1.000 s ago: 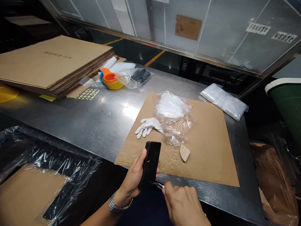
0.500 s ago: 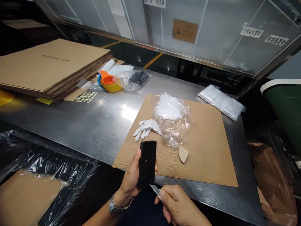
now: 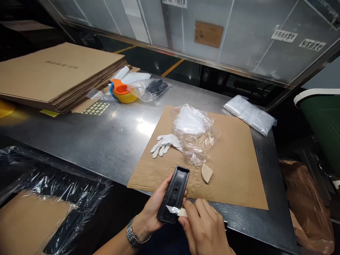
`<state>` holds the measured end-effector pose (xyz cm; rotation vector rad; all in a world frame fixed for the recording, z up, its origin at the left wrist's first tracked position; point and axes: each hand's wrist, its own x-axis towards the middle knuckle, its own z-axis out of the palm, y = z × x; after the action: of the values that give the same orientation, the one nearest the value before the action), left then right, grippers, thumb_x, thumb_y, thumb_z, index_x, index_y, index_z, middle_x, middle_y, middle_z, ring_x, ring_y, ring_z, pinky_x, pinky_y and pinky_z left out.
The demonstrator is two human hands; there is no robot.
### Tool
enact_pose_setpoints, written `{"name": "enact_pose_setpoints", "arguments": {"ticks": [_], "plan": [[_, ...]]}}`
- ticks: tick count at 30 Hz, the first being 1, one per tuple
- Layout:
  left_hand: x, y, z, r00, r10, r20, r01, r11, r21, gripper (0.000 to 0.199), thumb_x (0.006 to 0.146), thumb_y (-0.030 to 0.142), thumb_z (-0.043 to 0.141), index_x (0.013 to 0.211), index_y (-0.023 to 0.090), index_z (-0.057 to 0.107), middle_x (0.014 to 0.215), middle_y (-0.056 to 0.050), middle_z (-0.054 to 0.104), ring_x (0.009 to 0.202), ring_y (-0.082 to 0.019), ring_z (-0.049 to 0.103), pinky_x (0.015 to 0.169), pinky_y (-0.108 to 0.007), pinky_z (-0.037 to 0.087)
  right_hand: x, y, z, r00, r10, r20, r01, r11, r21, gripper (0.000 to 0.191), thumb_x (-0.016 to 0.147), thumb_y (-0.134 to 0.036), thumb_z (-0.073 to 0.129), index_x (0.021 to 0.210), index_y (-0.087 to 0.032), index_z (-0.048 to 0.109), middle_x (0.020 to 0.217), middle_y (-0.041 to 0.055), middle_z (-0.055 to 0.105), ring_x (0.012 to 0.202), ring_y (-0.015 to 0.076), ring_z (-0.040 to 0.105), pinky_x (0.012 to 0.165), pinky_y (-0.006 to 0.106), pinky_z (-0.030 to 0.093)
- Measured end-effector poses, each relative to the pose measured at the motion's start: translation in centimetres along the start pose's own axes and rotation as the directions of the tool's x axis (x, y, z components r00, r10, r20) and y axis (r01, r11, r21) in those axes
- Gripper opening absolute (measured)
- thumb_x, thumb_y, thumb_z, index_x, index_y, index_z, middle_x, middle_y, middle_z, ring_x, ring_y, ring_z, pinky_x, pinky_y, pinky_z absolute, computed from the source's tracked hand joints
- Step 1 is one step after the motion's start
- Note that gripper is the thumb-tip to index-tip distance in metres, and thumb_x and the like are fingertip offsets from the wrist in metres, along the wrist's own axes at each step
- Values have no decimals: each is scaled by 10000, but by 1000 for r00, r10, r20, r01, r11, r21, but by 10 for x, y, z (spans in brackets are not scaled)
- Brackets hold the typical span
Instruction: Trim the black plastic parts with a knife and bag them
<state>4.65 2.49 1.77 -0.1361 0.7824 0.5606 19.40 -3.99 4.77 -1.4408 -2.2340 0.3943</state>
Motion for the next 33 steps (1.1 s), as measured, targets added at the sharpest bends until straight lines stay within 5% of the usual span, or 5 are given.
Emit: {"name": "enact_pose_setpoints", "arguments": {"ticks": [9,16,24,29,33], "plan": [[-1,0,-1,999,-9,-31,11,998,61,547,865,530,363,714,77,630,597,-59,622,454,-110,565,434,-206,462,-5,0,-10,995,-23,96,30,997,-69,222,932,-254,378,826,-191,563,636,20,529,541,151,514,482,250,352],[5,-2,-6,999,41,-33,-36,991,127,519,849,543,394,801,90,642,628,-55,638,461,-123,570,432,-230,485,-13,26,7,886,431,168,-460,861,217,248,905,-398,432,1057,-209,486,718,-2,562,576,131,536,534,230,403],[2,-13,4,978,178,-111,-153,968,201,474,846,532,416,688,125,601,569,-37,621,440,-115,556,442,-213,450,0,12,21,773,486,409,-616,731,294,276,746,-353,627,885,-215,433,591,-79,459,518,104,453,501,214,319],[2,-23,4,980,124,-157,-84,968,237,439,822,534,469,832,126,630,538,-11,603,400,-113,529,412,-225,453,10,35,31,750,569,335,-652,554,518,260,730,-314,626,856,-208,426,542,-101,406,485,89,411,484,200,326],[4,-24,1,992,-62,-108,83,974,209,558,837,576,386,761,84,639,582,-47,620,393,-103,523,375,-218,452,20,63,35,753,622,213,-609,537,584,236,773,-357,579,890,-191,460,538,-93,393,479,86,390,475,201,318]]}}
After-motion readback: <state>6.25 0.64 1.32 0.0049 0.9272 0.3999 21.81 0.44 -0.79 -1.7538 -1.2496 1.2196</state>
